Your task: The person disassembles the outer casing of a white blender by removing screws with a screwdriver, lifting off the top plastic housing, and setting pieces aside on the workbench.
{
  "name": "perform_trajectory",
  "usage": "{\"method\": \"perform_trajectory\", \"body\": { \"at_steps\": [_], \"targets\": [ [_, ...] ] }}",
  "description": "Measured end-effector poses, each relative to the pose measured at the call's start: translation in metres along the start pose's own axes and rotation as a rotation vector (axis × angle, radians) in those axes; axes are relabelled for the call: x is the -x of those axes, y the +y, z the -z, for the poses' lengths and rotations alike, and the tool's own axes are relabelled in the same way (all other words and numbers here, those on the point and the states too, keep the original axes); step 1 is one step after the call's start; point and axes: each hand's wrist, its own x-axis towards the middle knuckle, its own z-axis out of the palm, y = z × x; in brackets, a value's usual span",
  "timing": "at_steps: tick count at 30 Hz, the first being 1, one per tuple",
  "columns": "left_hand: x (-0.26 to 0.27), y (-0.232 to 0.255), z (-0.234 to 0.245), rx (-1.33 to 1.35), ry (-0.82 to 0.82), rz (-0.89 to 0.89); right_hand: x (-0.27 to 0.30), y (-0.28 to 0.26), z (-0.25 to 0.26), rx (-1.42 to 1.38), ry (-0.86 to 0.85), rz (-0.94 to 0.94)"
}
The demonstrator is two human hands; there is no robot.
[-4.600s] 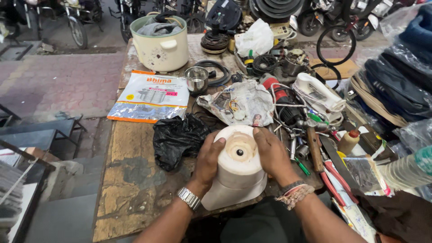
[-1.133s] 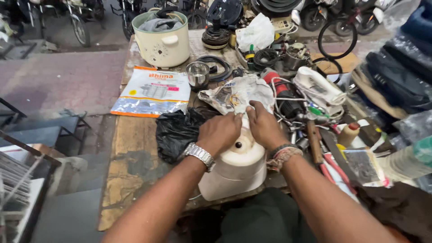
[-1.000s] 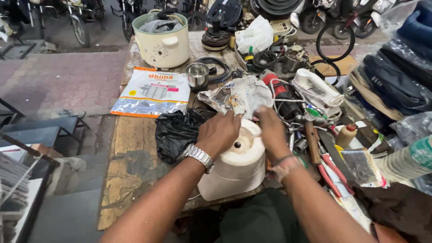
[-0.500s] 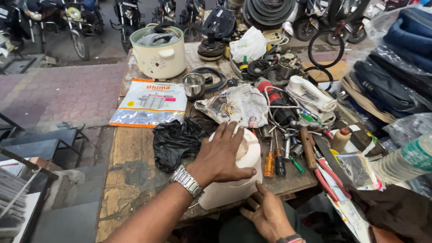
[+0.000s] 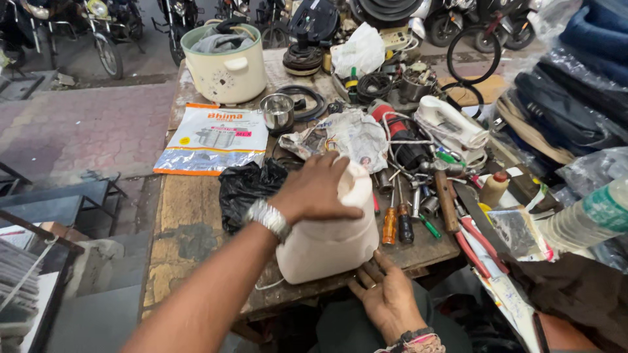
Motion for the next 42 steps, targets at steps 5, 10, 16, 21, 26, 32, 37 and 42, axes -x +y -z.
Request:
{"method": "perform_trajectory", "body": {
  "at_steps": [5, 10, 16, 21, 26, 32, 37, 42],
  "targets": [
    [-0.061, -0.038, 0.015, 0.095, -0.104, -0.089, 0.007, 0.011, -0.004, 0.039, 0.060, 0.033],
    [-0.097, -0.051, 0.034, 0.176, -0.282, -0.119, 0.002, 0.010, -0.013, 0.030, -0.119, 0.009],
    [-0.124, -0.050, 0.041, 0.274, -0.458, -0.143, -0.017, 0.013, -0.017, 0.041, -0.375, 0.095],
    [-0.128, -0.034, 0.046, 0.174, -0.511, -0.050, -0.019, 0.011, -0.021, 0.122, -0.363, 0.172],
    [-0.118, -0.034, 0.039, 0.059, -0.383, -0.075, -0.028, 0.015, -0.015, 0.110, -0.391, 0.190],
    [-0.087, -0.029, 0.034, 0.118, -0.278, -0.067, -0.042, 0.026, -0.002, 0.152, -0.346, 0.160],
    [-0.061, -0.021, 0.025, 0.007, -0.179, -0.061, -0.051, 0.027, 0.009, 0.021, -0.334, 0.041],
    [-0.049, -0.015, 0.026, -0.013, -0.138, -0.044, -0.061, 0.033, 0.015, 0.063, -0.332, 0.026]
  ]
}}
